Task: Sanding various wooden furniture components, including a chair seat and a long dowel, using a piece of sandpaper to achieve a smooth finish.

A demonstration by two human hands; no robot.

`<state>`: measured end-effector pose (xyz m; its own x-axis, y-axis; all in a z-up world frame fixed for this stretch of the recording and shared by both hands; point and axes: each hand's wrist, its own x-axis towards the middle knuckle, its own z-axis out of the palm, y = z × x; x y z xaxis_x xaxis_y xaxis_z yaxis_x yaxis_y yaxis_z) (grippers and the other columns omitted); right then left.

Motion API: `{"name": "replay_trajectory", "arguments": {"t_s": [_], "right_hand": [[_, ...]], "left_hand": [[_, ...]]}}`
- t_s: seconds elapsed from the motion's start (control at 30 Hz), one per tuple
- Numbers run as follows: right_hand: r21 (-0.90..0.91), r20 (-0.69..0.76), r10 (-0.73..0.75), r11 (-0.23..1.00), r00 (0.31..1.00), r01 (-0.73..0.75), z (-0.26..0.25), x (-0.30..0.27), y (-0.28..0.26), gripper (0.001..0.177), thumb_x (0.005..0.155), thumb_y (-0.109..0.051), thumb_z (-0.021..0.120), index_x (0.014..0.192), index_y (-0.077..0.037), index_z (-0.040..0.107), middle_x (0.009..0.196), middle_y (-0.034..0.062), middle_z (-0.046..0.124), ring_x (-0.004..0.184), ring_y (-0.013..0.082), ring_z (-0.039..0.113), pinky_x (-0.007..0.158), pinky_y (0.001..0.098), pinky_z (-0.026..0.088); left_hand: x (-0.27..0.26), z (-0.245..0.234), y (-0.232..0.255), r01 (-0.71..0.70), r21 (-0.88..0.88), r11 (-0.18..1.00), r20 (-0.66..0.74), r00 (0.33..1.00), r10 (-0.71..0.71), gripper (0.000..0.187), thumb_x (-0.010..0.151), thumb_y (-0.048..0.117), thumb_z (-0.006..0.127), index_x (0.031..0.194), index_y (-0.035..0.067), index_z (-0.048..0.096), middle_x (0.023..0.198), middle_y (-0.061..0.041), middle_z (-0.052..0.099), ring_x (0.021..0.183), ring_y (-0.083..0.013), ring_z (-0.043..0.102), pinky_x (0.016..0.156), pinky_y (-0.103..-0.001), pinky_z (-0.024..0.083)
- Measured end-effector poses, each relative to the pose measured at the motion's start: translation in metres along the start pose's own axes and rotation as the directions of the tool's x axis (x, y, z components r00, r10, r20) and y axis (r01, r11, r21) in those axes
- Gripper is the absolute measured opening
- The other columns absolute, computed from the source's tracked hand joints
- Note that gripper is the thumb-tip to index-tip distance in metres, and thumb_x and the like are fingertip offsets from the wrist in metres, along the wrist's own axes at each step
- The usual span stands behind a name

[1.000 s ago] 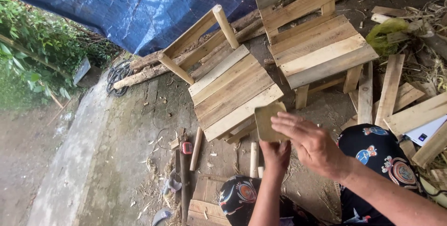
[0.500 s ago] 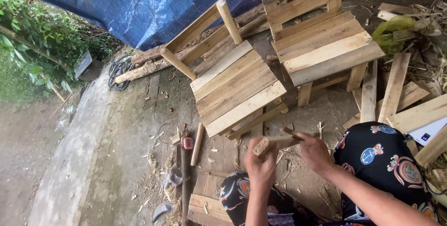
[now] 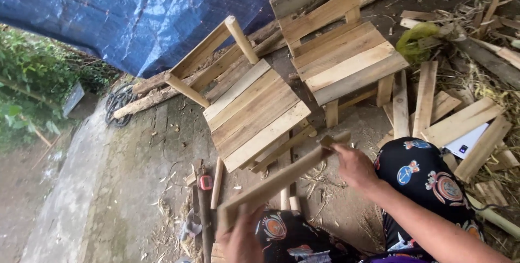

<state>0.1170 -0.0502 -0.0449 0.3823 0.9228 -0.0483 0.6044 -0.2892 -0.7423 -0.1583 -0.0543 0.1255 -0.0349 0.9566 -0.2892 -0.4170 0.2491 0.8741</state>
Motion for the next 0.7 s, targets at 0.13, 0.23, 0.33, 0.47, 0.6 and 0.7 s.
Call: {"name": "replay_trajectory", "arguments": {"t_s": [0.13, 0.23, 0.33, 0.47, 0.6, 0.7], "right_hand": [[0.231, -0.208, -0.003, 0.972, 0.978, 0.052, -0.026, 0.014, 0.011, 0.02, 0.093, 0.009, 0.053, 0.105, -0.007, 0.059, 0.075, 0.0055, 0.058, 0.048, 0.0121, 0.047, 0.038, 0.0222, 0.041], [0.422, -0.34, 0.042, 0.899, 0.94, 0.113, -0.045, 0.007, 0.008, 0.009, 0.1, 0.0, 0.05, 0.097, -0.005, 0.057, 0.066, 0.0022, 0.052, 0.045, 0.0104, 0.041, 0.034, 0.0232, 0.035], [0.623, -0.382, 0.156, 0.771, 0.911, 0.129, -0.074, -0.015, -0.018, 0.026, 0.101, -0.009, 0.048, 0.125, 0.001, 0.053, 0.071, 0.0001, 0.048, 0.049, 0.0091, 0.038, 0.035, 0.0242, 0.031], [0.994, -0.047, 0.094, 0.105, 0.994, 0.037, -0.062, -0.031, 0.0, 0.014, 0.088, -0.005, 0.053, 0.099, -0.002, 0.06, 0.106, 0.0165, 0.066, 0.094, 0.023, 0.061, 0.087, 0.0395, 0.052], [0.98, 0.195, 0.118, -0.054, 0.974, -0.189, -0.087, -0.062, -0.032, 0.02, 0.091, -0.008, 0.053, 0.104, -0.001, 0.066, 0.092, 0.0109, 0.07, 0.08, 0.0169, 0.06, 0.076, 0.035, 0.048], [0.915, 0.375, 0.159, -0.219, 0.913, -0.337, -0.106, -0.064, -0.053, 0.048, 0.089, -0.005, 0.04, 0.135, 0.004, 0.052, 0.131, 0.0225, 0.062, 0.11, 0.0239, 0.054, 0.102, 0.0418, 0.041]], "left_hand": [[0.035, -0.071, 0.023, -0.038, -0.001, 0.999, -0.186, 0.982, 0.037, 0.053, 0.087, 0.009, 0.044, 0.135, -0.01, 0.032, 0.137, -0.04, 0.041, 0.125, -0.0603, 0.049, 0.104, -0.065, 0.046], [0.067, -0.144, 0.046, 0.251, -0.265, 0.931, 0.238, 0.953, -0.189, 0.078, 0.088, 0.051, 0.062, 0.149, 0.022, 0.023, 0.153, -0.016, 0.036, 0.139, -0.0385, 0.041, 0.116, -0.053, 0.039], [0.038, -0.093, 0.05, 0.127, -0.309, 0.942, 0.278, 0.96, -0.039, 0.093, 0.078, 0.066, 0.062, 0.15, 0.026, 0.021, 0.158, -0.014, 0.035, 0.142, -0.0362, 0.039, 0.116, -0.053, 0.037], [0.019, -0.039, 0.02, -0.079, -0.223, 0.972, -0.12, 0.991, 0.053, 0.051, 0.081, 0.022, 0.056, 0.128, 0.004, 0.047, 0.133, -0.024, 0.058, 0.128, -0.0432, 0.056, 0.113, -0.056, 0.045], [-0.021, 0.06, 0.003, -0.083, -0.283, 0.955, -0.171, 0.985, 0.035, 0.064, 0.082, 0.016, 0.048, 0.14, -0.008, 0.04, 0.127, -0.03, 0.049, 0.125, -0.0487, 0.051, 0.114, -0.057, 0.043], [-0.029, 0.097, -0.023, -0.036, -0.371, 0.928, -0.143, 0.989, -0.019, 0.063, 0.075, 0.007, 0.059, 0.134, -0.011, 0.046, 0.124, -0.03, 0.053, 0.117, -0.046, 0.055, 0.105, -0.053, 0.048]]}}
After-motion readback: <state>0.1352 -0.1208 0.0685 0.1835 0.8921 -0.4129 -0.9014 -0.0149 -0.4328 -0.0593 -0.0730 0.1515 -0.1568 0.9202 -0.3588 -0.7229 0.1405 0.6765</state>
